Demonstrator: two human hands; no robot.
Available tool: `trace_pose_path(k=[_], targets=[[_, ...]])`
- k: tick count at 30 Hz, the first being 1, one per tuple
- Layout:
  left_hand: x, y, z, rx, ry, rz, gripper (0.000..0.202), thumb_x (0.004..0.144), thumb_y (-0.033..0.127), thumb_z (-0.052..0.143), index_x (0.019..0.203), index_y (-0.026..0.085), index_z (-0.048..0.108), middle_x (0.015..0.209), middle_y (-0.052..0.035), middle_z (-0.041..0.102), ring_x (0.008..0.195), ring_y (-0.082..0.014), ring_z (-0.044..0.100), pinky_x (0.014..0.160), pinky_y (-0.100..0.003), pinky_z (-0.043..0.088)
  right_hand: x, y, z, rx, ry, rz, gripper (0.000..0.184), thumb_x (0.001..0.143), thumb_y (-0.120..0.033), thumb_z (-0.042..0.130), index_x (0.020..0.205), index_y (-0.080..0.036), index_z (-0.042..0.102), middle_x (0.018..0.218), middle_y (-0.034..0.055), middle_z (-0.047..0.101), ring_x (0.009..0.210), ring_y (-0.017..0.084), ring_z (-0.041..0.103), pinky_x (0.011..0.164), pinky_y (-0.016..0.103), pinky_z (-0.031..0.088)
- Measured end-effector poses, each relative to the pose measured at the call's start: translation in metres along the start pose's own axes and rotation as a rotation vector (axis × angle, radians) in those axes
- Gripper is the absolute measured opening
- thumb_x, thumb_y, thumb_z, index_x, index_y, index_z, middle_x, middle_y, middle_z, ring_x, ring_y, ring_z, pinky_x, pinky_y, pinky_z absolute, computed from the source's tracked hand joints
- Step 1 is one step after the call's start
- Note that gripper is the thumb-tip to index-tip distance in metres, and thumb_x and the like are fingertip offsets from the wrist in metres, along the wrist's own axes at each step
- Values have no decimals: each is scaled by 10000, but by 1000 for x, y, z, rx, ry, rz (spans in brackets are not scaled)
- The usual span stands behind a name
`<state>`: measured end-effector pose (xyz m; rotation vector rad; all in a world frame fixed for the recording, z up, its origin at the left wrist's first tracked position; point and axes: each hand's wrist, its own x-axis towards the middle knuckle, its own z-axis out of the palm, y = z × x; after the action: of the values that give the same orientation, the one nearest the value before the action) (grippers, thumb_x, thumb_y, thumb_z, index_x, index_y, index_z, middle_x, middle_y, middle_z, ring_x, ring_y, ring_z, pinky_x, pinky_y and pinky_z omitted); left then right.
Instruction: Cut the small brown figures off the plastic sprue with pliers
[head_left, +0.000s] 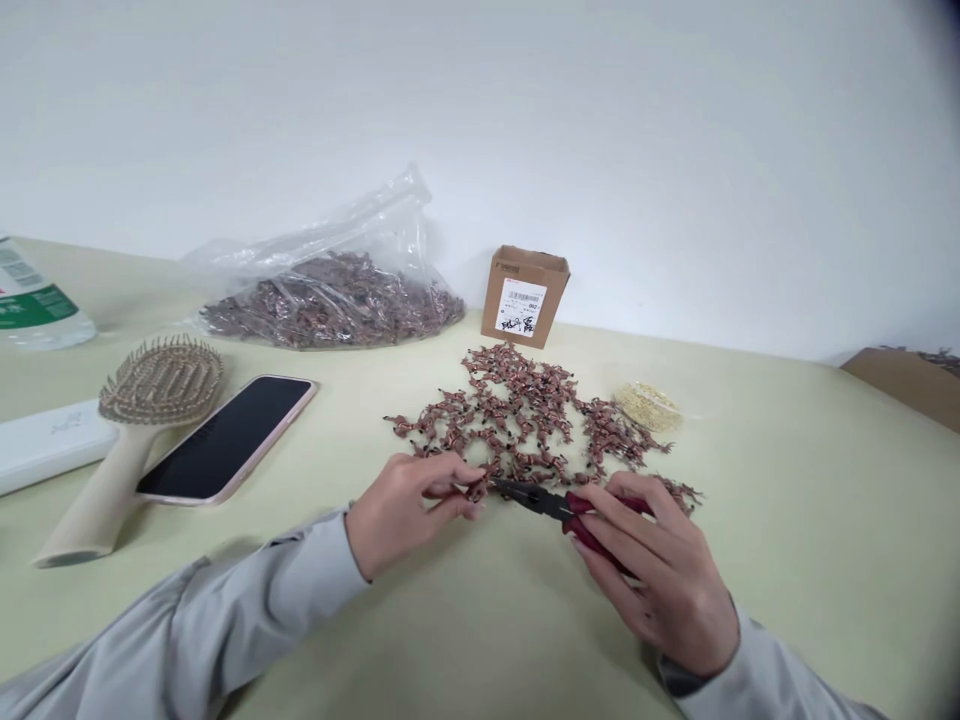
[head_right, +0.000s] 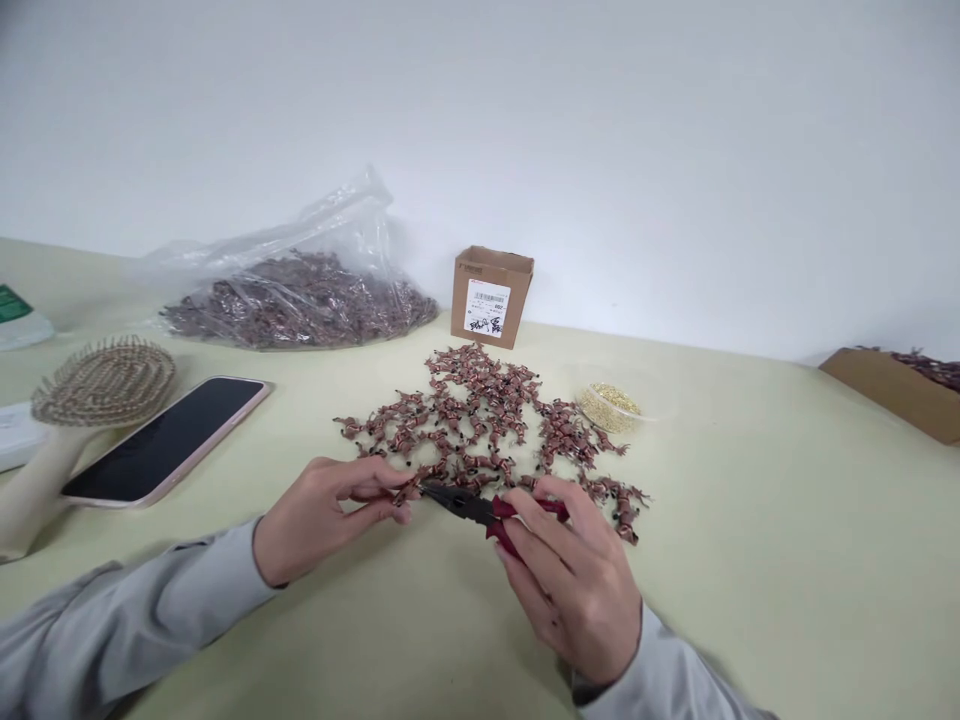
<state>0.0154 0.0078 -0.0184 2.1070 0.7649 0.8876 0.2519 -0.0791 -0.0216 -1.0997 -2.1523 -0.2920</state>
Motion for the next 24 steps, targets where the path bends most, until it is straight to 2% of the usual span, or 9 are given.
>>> trace_pose_path(k=[3, 6, 10, 13, 16, 18, 21, 24], targets=[[1, -1, -2, 100, 45, 162, 137, 739, 129, 531, 853, 159, 600, 664, -10, 675, 579, -118, 644, 591, -186, 520, 2, -4, -1, 185, -38, 91, 292, 696, -75, 577, 970, -175, 593, 1001, 94, 621, 909, 236, 521, 759, 421, 462], [2, -4, -5, 240, 122, 357, 180, 733, 91, 542, 883, 178, 589, 665, -2, 689, 578, -109, 648, 559, -156, 516, 4, -9, -4, 402, -112, 318, 201, 717, -156, 590, 911, -201, 620, 941, 91, 648, 919, 232, 558, 846, 437, 431], [1, -5, -11, 392, 197, 620, 234, 731, 50, 536, 918, 184, 577, 797, -31, 710, 749, -142, 661, 719, -216, 535, 8, -13, -9, 723, -206, 679, 144, 736, -258, 582, 839, -180, 646, 926, 93, 645, 956, 240, 563, 810, 358, 477], [-2, -3, -16, 456, 152, 660, 266, 732, 37, 525, 947, 183, 580, 912, -56, 691, 859, -172, 636, 832, -292, 501, 8, -10, -9, 925, -329, 741, 130, 751, -258, 567, 805, -182, 657, 885, 65, 660, 864, 220, 610, 720, 289, 521], [-5, -1, -17, 437, 101, 617, 317, 732, 29, 513, 988, 207, 573, 976, -50, 669, 904, -179, 618, 848, -303, 492, 4, -8, -8, 1009, -321, 719, 156, 762, -240, 556, 882, -194, 644, 906, 61, 666, 836, 213, 627, 686, 275, 536], [-5, 0, -13, 370, 143, 522, 299, 726, 44, 533, 954, 229, 589, 934, -27, 685, 856, -165, 637, 788, -252, 518, 3, -9, -6, 962, -277, 691, 148, 758, -226, 560, 872, -180, 641, 929, 81, 659, 856, 221, 620, 693, 288, 537], [-4, 3, -4, 181, 203, 210, 179, 721, 111, 568, 860, 218, 603, 795, -16, 710, 731, -157, 665, 678, -219, 542, 3, -11, -4, 665, -165, 564, 81, 724, -188, 584, 778, -165, 639, 940, 101, 641, 849, 227, 605, 708, 336, 526], [-1, 6, 3, -126, 137, -124, 96, 722, 189, 573, 817, 181, 560, 748, -28, 695, 655, -171, 666, 635, -264, 549, 4, -7, 0, 256, 0, 289, 136, 676, -134, 609, 805, -174, 627, 936, 93, 627, 855, 229, 555, 741, 407, 486]])
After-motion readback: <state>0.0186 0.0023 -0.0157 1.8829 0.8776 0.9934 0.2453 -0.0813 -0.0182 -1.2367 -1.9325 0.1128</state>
